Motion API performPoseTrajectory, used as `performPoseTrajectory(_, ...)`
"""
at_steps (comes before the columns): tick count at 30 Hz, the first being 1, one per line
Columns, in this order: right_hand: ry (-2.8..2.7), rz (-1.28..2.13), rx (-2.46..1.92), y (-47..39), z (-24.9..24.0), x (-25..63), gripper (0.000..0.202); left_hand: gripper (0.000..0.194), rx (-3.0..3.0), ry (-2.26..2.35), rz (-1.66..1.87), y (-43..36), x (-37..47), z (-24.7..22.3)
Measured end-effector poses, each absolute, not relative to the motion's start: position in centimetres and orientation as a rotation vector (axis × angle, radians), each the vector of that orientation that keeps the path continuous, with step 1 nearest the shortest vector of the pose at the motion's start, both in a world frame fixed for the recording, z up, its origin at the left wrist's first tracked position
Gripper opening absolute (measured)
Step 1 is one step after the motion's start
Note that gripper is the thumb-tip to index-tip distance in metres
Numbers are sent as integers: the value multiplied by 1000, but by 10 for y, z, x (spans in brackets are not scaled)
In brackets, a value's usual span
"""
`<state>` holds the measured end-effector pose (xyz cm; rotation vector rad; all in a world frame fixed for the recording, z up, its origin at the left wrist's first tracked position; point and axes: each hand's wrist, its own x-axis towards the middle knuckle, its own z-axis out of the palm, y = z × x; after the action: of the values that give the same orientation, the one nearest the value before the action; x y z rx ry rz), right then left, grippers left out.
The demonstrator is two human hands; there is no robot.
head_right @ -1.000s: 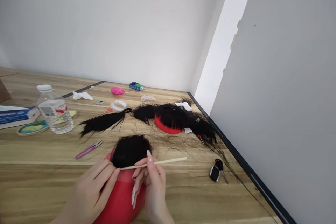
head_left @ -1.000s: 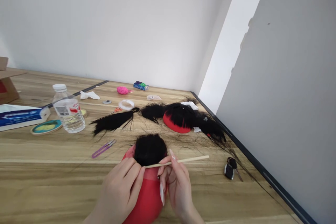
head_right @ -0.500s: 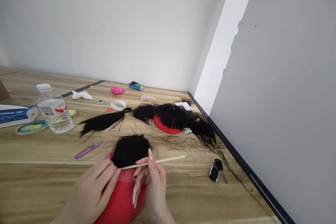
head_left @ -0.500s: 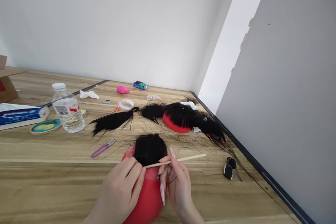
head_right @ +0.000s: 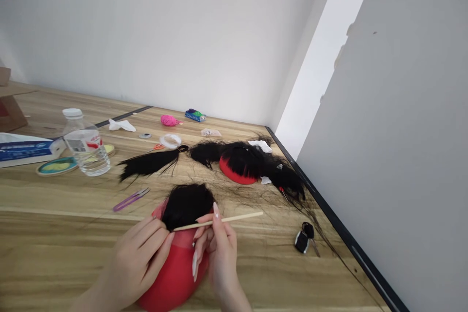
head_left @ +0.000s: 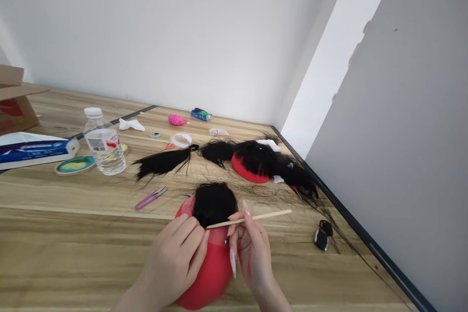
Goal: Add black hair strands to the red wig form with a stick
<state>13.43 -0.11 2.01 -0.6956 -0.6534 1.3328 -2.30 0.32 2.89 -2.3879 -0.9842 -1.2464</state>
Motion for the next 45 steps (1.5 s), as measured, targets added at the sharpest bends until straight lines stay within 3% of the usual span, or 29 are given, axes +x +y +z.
performPoseTrajectory(15,-694,1359,-698,-4,19,139,33,13,-2450,-588,-1434,-11,-20,30)
performPoseTrajectory(22,-709,1340,-684,-4,20,138,33,16,-2339,-721,-1527,-10,-21,31)
performPoseTrajectory(33,-696,1379,-686,-3,18,138,31,23,-2440,-1061,-1207,5,-24,28)
performPoseTrajectory(45,-630,1375,-702,-1,16,135,34,21,-2454,-978,-1134,5,-27,29)
